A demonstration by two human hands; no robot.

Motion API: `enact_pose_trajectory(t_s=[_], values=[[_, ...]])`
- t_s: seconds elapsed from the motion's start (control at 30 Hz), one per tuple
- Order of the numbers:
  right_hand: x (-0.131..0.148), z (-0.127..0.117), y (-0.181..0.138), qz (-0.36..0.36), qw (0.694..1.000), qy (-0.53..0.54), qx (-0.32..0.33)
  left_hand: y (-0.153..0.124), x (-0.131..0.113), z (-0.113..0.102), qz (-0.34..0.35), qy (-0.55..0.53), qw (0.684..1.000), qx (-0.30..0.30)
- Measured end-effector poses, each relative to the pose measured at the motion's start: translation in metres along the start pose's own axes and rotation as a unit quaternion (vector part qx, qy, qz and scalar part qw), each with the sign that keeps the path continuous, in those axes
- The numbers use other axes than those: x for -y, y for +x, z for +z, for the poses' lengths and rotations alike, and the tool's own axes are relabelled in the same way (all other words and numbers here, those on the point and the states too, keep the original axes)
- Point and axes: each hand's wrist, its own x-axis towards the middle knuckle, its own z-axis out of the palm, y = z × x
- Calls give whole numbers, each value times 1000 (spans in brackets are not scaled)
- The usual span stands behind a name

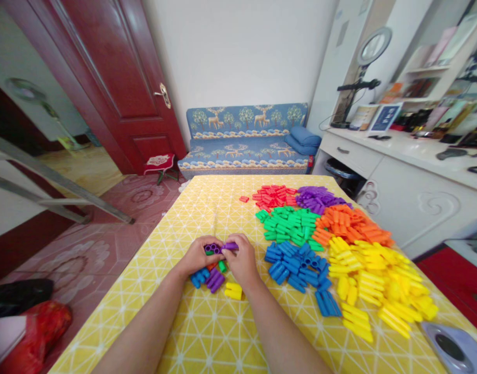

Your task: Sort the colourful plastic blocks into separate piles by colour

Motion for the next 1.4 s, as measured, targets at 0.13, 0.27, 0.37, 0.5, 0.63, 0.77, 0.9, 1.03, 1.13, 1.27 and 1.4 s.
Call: enact_pose_trajectory(t_s=[0.13, 0.27, 0.37, 0.5, 0.63, 0.77, 0.9, 1.03, 1.13, 1.27, 1.4], values=[[0, 1, 0, 0, 1000, -4, 11, 0, 3, 1, -7, -20, 1000, 0], [3, 1, 0, 0, 1000, -16, 18, 0, 4, 2, -11, -43, 999, -2], [6, 1, -1, 0, 999, -29, 17, 0, 3, 2, -20, -49, 999, -4], [6, 1, -1, -3, 999, -36, 10, 0, 3, 2, -29, -52, 998, -5], [5, 0, -1, 3, 1000, -16, 3, 0, 3, 3, -33, -50, 998, -12], [7, -2, -2, 16, 1000, 15, -13, 1, 2, 3, -30, -47, 998, -15], [14, -6, -3, -56, 996, -43, -60, 1, 0, 3, -34, -43, 998, -22], [32, -13, -3, -94, 987, -101, -88, 2, -1, 3, -37, -43, 998, -22], [47, -25, 4, -89, 991, -52, -90, 2, 1, 3, -39, -40, 998, -22], [52, -65, 36, -74, 988, -45, -125, 2, 4, 3, -41, -37, 998, -22], [25, -139, 93, -87, 964, -191, -164, 2, 6, 4, -40, -33, 998, -25]])
